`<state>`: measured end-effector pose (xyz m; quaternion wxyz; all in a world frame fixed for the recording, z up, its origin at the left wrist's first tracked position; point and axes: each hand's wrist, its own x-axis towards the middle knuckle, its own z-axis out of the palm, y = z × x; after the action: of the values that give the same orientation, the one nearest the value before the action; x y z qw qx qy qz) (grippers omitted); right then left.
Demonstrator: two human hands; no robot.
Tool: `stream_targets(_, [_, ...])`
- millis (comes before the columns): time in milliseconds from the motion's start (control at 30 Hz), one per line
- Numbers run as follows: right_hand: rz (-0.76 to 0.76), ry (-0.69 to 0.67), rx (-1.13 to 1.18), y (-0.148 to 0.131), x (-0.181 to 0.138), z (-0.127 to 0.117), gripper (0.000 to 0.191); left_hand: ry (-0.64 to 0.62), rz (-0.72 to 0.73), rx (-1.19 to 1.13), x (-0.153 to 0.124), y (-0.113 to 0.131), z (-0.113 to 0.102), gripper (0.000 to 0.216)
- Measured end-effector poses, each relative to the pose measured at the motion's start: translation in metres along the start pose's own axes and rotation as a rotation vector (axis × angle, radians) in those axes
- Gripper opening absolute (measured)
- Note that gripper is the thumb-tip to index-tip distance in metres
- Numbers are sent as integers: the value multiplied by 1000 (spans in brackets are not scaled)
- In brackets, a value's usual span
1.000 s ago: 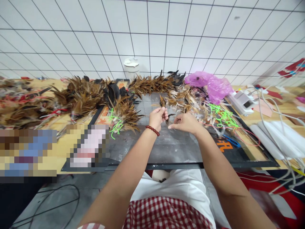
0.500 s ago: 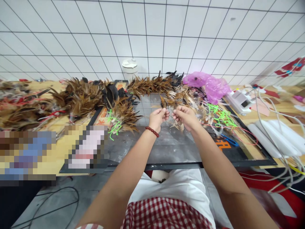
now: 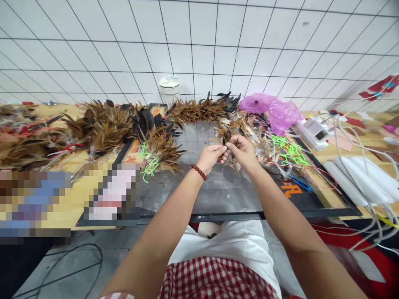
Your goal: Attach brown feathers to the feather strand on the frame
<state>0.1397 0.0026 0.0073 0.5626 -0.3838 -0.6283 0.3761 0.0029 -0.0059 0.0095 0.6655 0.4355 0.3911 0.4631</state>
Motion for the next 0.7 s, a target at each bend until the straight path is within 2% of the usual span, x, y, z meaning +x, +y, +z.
stream_targets(100, [-17, 12, -13, -5, 0, -2, 21, 7, 99, 178, 3, -3, -2, 20])
stream_targets(233, [125, -70, 58, -13, -1, -1, 40, 109, 371, 529, 7, -13, -8, 15])
stream_targets(333, [161, -113, 52, -13, 0, -2, 34, 125, 417, 651, 10, -18, -13, 16])
stream_targets(433, [134, 89, 56, -5, 5, -8, 28, 227, 301, 545, 11, -17, -14, 16])
stream_targets(500, [131, 230, 9, 0, 9, -16, 29, 314, 225, 382, 12, -12, -14, 16])
stream_targets(533, [138, 259, -44, 2, 10, -21, 29, 348, 191, 290, 13, -9, -14, 15])
stream_targets(600, [160, 220, -236, 4, 11, -30, 25, 378, 126, 131, 12, -3, -13, 16])
stream_targets(700, [113, 48, -681, 5, 7, -37, 16, 379, 73, 30, 11, 2, -12, 18])
